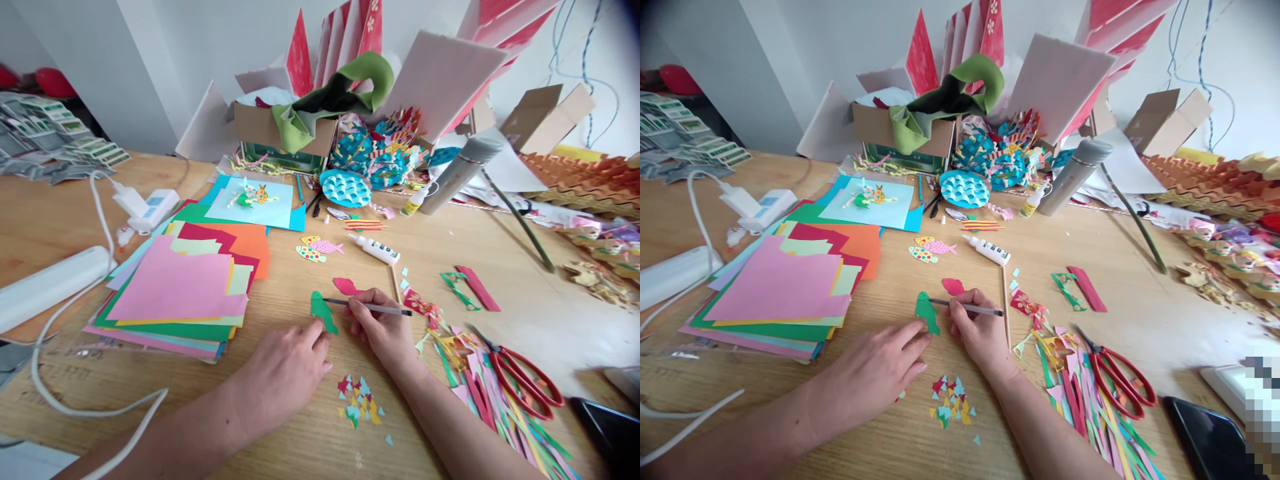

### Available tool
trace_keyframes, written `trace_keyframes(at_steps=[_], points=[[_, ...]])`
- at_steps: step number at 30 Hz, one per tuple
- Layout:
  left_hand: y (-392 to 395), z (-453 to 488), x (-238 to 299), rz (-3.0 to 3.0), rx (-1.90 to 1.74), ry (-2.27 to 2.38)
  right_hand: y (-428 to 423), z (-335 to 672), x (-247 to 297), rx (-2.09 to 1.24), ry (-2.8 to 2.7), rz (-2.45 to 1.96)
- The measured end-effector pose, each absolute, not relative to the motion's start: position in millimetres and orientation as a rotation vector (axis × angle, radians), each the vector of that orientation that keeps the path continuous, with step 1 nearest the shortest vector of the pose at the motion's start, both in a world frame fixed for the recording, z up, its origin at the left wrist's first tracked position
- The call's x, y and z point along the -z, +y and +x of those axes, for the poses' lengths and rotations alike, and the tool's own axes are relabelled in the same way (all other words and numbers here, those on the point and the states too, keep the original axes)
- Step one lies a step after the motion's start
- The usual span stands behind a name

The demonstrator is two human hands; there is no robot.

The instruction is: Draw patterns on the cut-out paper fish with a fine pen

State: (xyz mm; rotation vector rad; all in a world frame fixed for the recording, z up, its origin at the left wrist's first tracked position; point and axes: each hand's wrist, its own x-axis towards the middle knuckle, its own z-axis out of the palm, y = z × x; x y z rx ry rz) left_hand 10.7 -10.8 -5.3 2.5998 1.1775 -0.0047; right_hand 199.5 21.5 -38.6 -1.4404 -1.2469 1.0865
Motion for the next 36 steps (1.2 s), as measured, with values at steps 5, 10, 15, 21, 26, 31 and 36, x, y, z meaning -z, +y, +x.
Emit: trace_keyframes(at_steps=[5,10,15,21,26,31,36], points=[[-10.6,10.3,6.3,2.594,0.018,1.184,22.7,198.9,40.1,-1.085,-1.239,-1.426],[-11.2,9.6,5.8,2.597,0.016,1.187,21.5,198.2,39.4,-1.094,-1.236,-1.437],[-11.7,9.7,7.6,2.616,0.011,1.183,20.9,199.0,39.7,-1.093,-1.240,-1.425],[-11.4,9.8,9.0,2.619,0.002,1.182,21.6,198.9,39.0,-1.085,-1.250,-1.418],[-12.0,9.4,7.6,2.606,-0.003,1.177,21.8,199.2,38.7,-1.080,-1.249,-1.429],[-12.2,10.4,6.1,2.600,0.014,1.181,21.4,199.4,38.1,-1.074,-1.256,-1.437],[-10.4,10.7,7.5,2.613,0.004,1.174,21.2,199.1,37.8,-1.079,-1.258,-1.444]])
